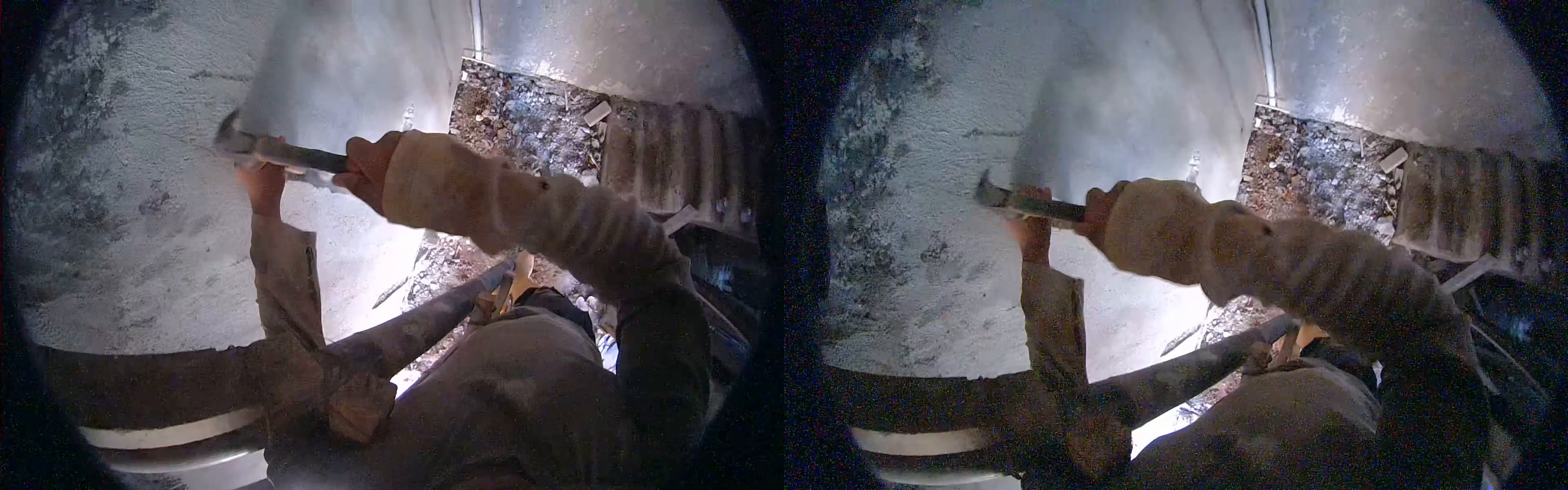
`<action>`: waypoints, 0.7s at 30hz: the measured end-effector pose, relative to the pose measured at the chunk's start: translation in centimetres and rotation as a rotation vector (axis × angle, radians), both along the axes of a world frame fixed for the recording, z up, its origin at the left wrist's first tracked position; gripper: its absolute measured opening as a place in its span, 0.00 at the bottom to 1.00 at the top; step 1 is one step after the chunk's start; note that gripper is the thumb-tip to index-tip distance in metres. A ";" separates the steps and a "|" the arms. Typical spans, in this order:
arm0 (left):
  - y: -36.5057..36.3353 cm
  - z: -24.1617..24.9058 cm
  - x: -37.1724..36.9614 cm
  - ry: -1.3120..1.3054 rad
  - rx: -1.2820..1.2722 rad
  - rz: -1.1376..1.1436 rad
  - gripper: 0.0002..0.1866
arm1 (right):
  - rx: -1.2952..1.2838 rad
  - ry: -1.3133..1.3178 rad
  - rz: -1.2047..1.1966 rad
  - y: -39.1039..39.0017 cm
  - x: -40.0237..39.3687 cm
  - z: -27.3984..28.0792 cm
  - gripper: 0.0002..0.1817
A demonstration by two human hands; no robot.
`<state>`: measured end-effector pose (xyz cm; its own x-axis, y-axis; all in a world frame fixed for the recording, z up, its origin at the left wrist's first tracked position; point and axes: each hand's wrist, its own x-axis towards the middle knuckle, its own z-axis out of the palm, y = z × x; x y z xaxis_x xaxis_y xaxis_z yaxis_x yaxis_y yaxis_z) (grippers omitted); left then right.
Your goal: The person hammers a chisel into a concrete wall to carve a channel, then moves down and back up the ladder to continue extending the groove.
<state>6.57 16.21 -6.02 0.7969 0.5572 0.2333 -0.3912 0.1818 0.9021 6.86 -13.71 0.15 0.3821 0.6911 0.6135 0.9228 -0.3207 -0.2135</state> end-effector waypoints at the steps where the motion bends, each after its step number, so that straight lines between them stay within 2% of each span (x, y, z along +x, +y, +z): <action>1: 1.2 -0.2 0.0 0.033 0.577 0.103 0.06 | -0.037 -0.055 -0.008 -0.9 -0.3 2.9 0.16; 2: 1.9 -0.7 -0.8 0.086 1.154 0.200 0.06 | -0.045 -0.041 0.000 -1.3 -0.6 4.4 0.16; 3: 0.4 1.2 -1.6 0.222 1.332 0.238 0.05 | -0.018 0.114 0.000 -1.5 -1.0 5.8 0.16; 4: 0.5 1.1 -2.0 0.234 1.328 0.242 0.05 | 0.009 0.260 -0.001 -1.6 -1.1 6.9 0.17; 5: 0.5 1.3 -2.0 0.280 1.158 0.171 0.05 | 0.037 0.398 -0.003 -1.7 -1.1 7.6 0.18; 6: 0.5 1.4 -2.0 0.315 0.988 0.099 0.05 | 0.035 0.393 0.002 -0.9 -0.7 5.3 0.18; 8: 0.2 1.5 -1.8 0.310 1.015 0.131 0.05 | 0.054 -0.187 -0.075 0.8 0.4 -1.7 0.17; 9: 0.0 1.2 -1.1 0.298 1.026 0.170 0.05 | 0.050 -0.201 -0.089 0.2 0.8 -0.7 0.17; 12: -0.1 0.8 -2.1 0.312 1.068 0.194 0.05 | 0.196 0.135 -0.052 -1.0 -0.3 4.9 0.17; 13: -0.4 1.3 -2.0 0.291 1.111 0.175 0.06 | 0.276 0.377 0.018 -0.8 -0.4 6.1 0.16; 14: -0.5 1.7 -1.9 0.266 1.152 0.157 0.06 | 0.275 0.376 0.025 -0.8 -0.6 6.0 0.16; 16: 0.5 0.6 -1.8 0.347 1.117 0.169 0.05 | 0.015 0.320 0.008 -1.3 -1.4 4.3 0.15; 17: 1.4 -1.1 -0.8 0.168 0.978 0.169 0.05 | -0.130 0.078 -0.053 -0.8 -1.4 1.4 0.14; 18: 1.8 -1.8 -0.3 -0.006 0.841 0.156 0.06 | -0.061 -0.313 0.046 -0.1 0.0 -3.0 0.15; 21: 0.7 -1.1 -1.2 0.142 1.122 0.126 0.06 | 0.038 0.312 0.059 -1.2 -2.2 -0.8 0.15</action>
<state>5.36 16.88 -7.11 0.8090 0.1695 0.5628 -0.2303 -0.7895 0.5689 4.67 -14.94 -0.66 0.5160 0.6962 0.4991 0.8276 -0.2550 -0.5001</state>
